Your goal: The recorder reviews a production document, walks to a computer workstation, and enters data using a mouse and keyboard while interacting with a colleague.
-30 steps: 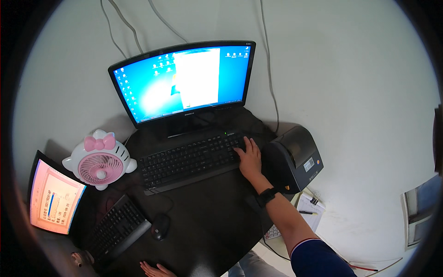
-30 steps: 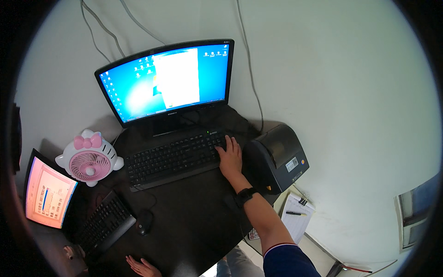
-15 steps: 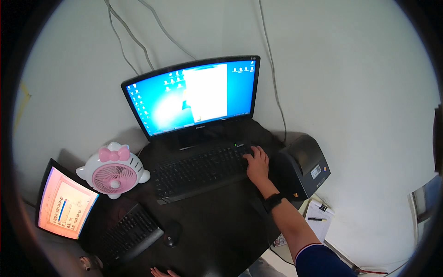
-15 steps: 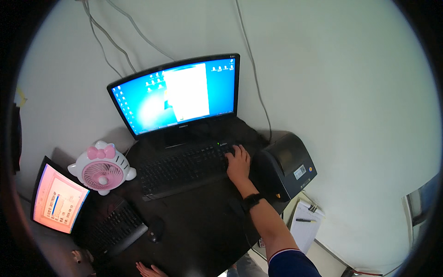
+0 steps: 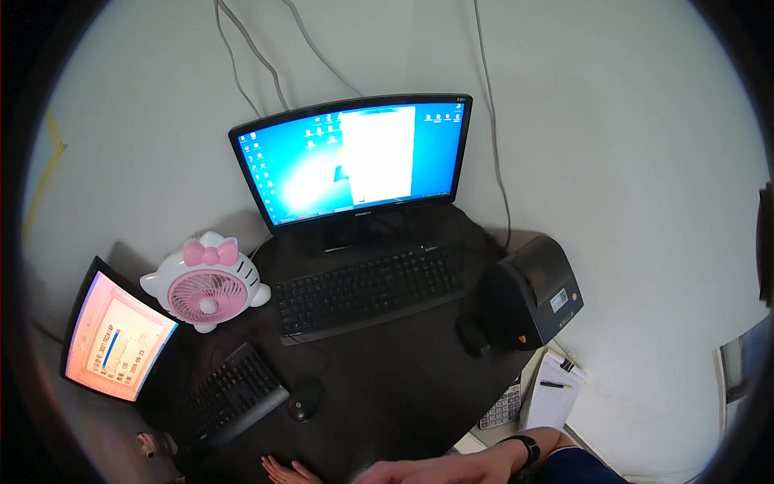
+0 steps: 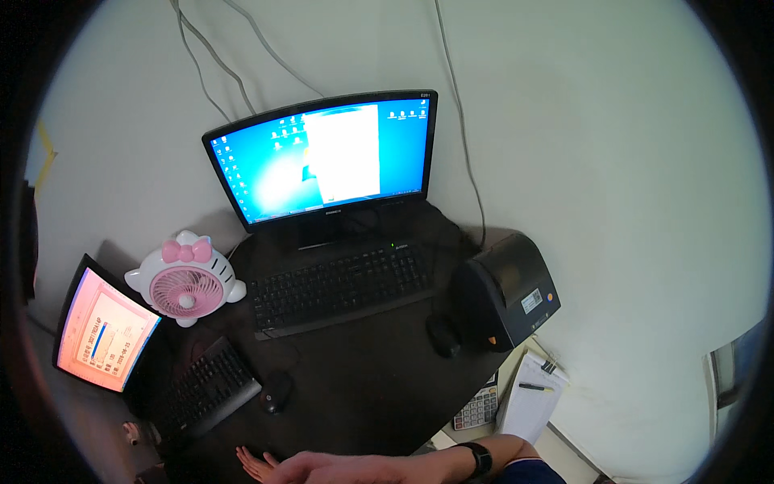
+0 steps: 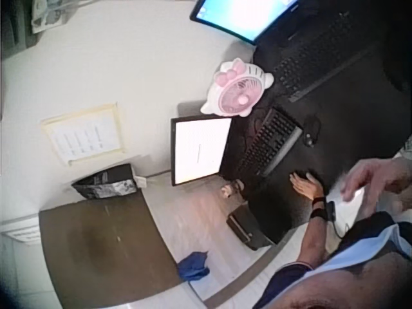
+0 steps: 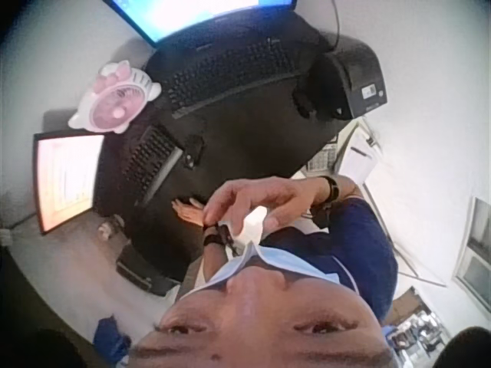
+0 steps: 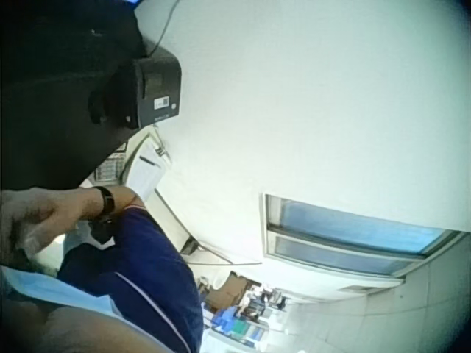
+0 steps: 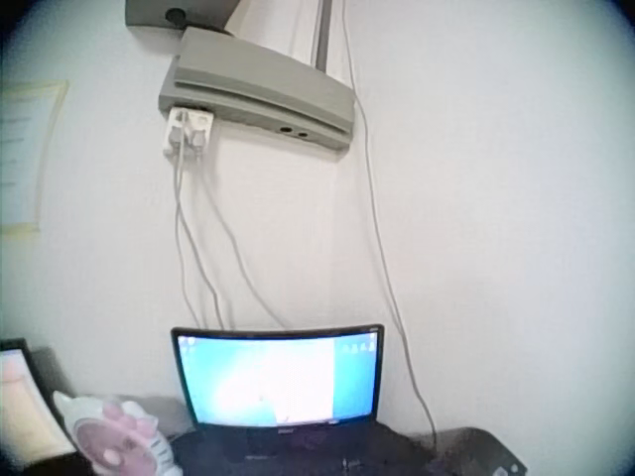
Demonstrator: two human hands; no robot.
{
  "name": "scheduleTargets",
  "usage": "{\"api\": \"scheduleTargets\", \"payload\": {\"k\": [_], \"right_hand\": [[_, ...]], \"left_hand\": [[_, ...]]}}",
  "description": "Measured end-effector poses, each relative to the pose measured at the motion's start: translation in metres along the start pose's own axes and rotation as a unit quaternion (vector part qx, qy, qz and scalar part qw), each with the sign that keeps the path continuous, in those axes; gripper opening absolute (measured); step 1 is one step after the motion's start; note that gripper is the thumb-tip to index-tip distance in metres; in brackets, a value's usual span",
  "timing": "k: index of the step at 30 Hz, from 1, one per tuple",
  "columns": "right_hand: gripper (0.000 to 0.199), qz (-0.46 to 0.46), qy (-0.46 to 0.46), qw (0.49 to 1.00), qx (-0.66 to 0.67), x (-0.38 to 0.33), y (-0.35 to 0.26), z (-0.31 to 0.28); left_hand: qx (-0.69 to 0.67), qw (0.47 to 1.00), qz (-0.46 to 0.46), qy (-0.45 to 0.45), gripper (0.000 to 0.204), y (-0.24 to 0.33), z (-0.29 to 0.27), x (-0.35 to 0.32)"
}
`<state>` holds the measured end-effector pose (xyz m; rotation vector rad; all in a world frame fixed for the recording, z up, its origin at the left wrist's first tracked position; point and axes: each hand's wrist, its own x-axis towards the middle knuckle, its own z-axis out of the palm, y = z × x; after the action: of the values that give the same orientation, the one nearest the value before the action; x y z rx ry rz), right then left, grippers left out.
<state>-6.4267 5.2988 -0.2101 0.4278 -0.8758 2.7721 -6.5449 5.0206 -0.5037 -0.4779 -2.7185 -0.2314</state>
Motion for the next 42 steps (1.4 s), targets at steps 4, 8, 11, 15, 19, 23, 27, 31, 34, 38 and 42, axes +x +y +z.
{"api": "scheduleTargets", "payload": {"k": [4,8,11,15,19,23,27,31,34,38,42], "right_hand": [[0.017,-0.002,-0.135,0.991,0.007,0.012,0.003,-0.011],[0.011,-0.165,-0.177,0.967,-0.077,0.021,0.016,-0.010],[0.010,-0.198,-0.140,0.969,-0.053,0.029,0.022,-0.010],[0.012,-0.198,-0.107,0.974,-0.031,0.033,0.009,0.001],[0.024,-0.216,-0.171,0.960,-0.052,0.037,0.010,-0.011],[0.034,-0.142,0.031,0.952,-0.269,0.020,-0.022,-0.033],[0.041,-0.105,0.324,0.616,-0.710,-0.020,-0.003,-0.154],[0.053,-0.053,0.401,0.343,-0.848,-0.098,0.007,-0.253],[0.059,0.032,0.426,0.281,-0.860,-0.117,0.017,-0.275],[0.060,0.069,0.420,0.243,-0.872,-0.126,0.013,-0.284],[0.062,0.093,0.432,0.217,-0.870,-0.141,0.023,-0.282]], "left_hand": [[0.012,0.999,-0.029,0.039,0.051,-0.007,0.016,-0.012],[0.010,0.999,-0.034,-0.029,0.052,0.003,-0.015,-0.005],[-0.021,0.999,-0.038,-0.032,0.053,-0.003,-0.014,-0.007],[-0.008,0.995,-0.057,-0.076,0.054,-0.019,0.001,-0.020],[-0.014,0.993,-0.079,-0.087,0.055,-0.011,0.012,-0.009],[0.024,0.989,-0.095,-0.110,0.054,-0.024,0.014,-0.013],[-0.004,0.987,-0.112,-0.112,0.053,-0.006,-0.004,-0.007],[0.006,1.000,-0.005,-0.003,0.050,0.017,-0.029,0.003],[0.062,0.998,0.004,-0.014,0.049,0.010,-0.028,0.002],[0.053,0.999,0.006,-0.009,0.047,0.012,-0.031,0.006],[0.052,0.999,0.005,-0.009,0.047,0.013,-0.032,0.007]]}}
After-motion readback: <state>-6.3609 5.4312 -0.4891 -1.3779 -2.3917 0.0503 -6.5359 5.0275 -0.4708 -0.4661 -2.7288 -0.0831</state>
